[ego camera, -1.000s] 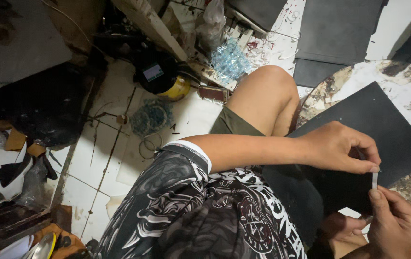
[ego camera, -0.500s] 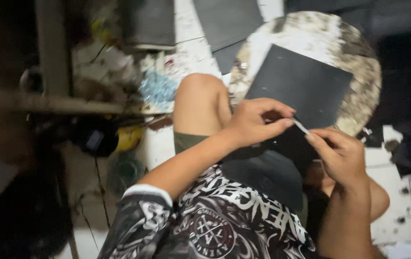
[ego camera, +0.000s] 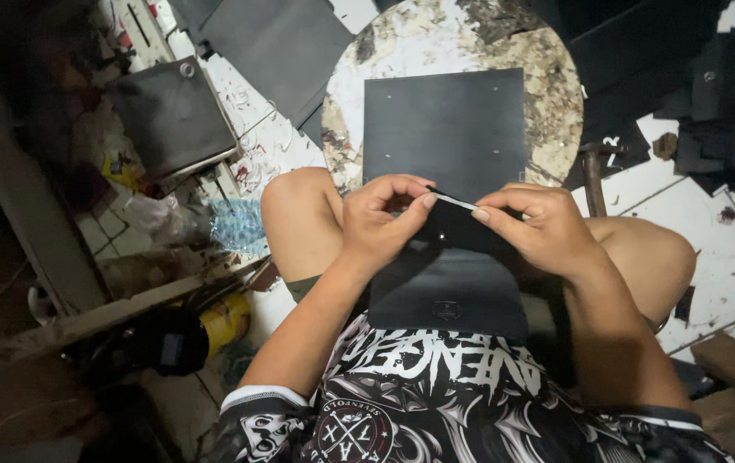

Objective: The person cuts a piece of black leather with scissors, then inserts a white strip into a slot on the leather piece. They use a hammer to press the strip into place, then fold the leather to form a wallet and press the edges to secure the shape.

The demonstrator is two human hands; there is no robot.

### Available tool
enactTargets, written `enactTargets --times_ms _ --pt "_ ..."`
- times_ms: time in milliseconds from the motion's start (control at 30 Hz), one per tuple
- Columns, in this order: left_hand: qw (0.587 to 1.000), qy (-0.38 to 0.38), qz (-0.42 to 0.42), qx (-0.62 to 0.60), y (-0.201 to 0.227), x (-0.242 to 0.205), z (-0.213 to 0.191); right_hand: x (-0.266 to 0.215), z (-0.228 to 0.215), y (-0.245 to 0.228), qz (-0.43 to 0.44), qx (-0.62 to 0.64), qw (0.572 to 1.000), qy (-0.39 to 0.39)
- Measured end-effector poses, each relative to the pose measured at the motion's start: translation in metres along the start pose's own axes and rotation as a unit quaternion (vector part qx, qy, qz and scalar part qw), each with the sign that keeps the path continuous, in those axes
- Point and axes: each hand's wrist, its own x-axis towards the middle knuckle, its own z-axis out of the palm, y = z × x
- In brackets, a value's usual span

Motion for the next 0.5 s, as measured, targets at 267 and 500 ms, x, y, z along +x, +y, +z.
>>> enactTargets --times_ms 267,500 --pt "1.000 0.001 -0.008 -0.004 -0.008 -0.001 0.005 -0.003 -0.002 -0.003 0.025 0.003 1.000 0.008" --pt "1.000 0.008 -0.019 -0.013 -0.014 -0.003 0.010 -0.008 -0.003 -0.003 0.059 -0.015 0.998 0.013"
